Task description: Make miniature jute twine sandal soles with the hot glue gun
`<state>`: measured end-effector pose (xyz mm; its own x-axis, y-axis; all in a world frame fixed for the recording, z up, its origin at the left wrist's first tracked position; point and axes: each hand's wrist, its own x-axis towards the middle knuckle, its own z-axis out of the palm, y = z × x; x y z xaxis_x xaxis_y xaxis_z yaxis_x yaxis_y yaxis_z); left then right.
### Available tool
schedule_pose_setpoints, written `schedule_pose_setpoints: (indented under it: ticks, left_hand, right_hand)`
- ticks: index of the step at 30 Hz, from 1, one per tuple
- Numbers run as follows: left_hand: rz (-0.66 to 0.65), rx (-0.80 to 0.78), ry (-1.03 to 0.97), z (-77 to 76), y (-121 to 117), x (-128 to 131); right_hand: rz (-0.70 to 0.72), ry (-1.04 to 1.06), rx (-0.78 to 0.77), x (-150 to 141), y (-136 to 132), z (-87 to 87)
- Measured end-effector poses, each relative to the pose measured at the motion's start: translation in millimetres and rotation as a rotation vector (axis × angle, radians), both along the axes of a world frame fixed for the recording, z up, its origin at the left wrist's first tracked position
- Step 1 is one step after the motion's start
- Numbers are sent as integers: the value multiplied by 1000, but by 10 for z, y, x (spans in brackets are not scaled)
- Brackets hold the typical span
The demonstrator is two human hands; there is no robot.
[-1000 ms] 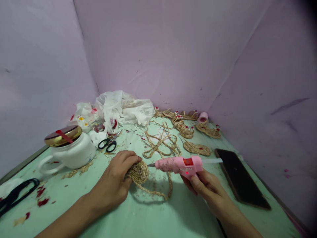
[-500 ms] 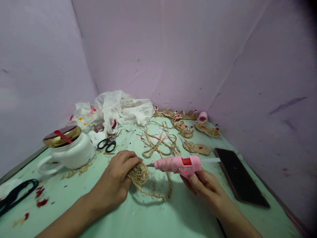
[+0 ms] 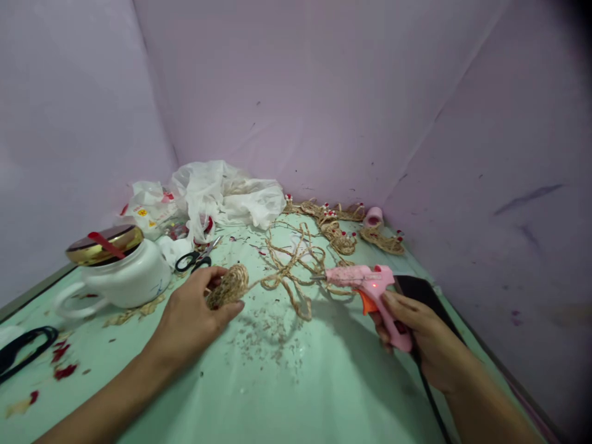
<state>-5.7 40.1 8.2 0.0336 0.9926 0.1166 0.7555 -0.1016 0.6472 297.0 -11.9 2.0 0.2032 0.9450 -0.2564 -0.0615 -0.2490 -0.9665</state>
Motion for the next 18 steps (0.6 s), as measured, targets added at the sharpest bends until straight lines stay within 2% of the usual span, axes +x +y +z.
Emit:
schedule_pose_setpoints:
  ticks: [2, 6, 8, 10, 15, 18]
  left_hand:
    - [76, -97, -203, 34, 19, -4]
    - [134, -343, -824, 61, 61, -17]
    - [190, -437, -1002, 51, 89, -27]
    - [247, -475, -1065, 27, 115, -36]
    - [274, -458, -1100, -41, 147, -55]
    - [219, -477, -1112, -26, 141, -46]
  right_hand:
    - [12, 24, -42, 57, -21, 16]
    - [-97, 199, -5, 65, -23, 30]
    - [-130, 265, 13, 54, -21, 36]
    - [-91, 263, -22, 51, -30, 34]
    - [104, 128, -165, 43, -81, 3]
    - [233, 59, -226, 11, -95, -6]
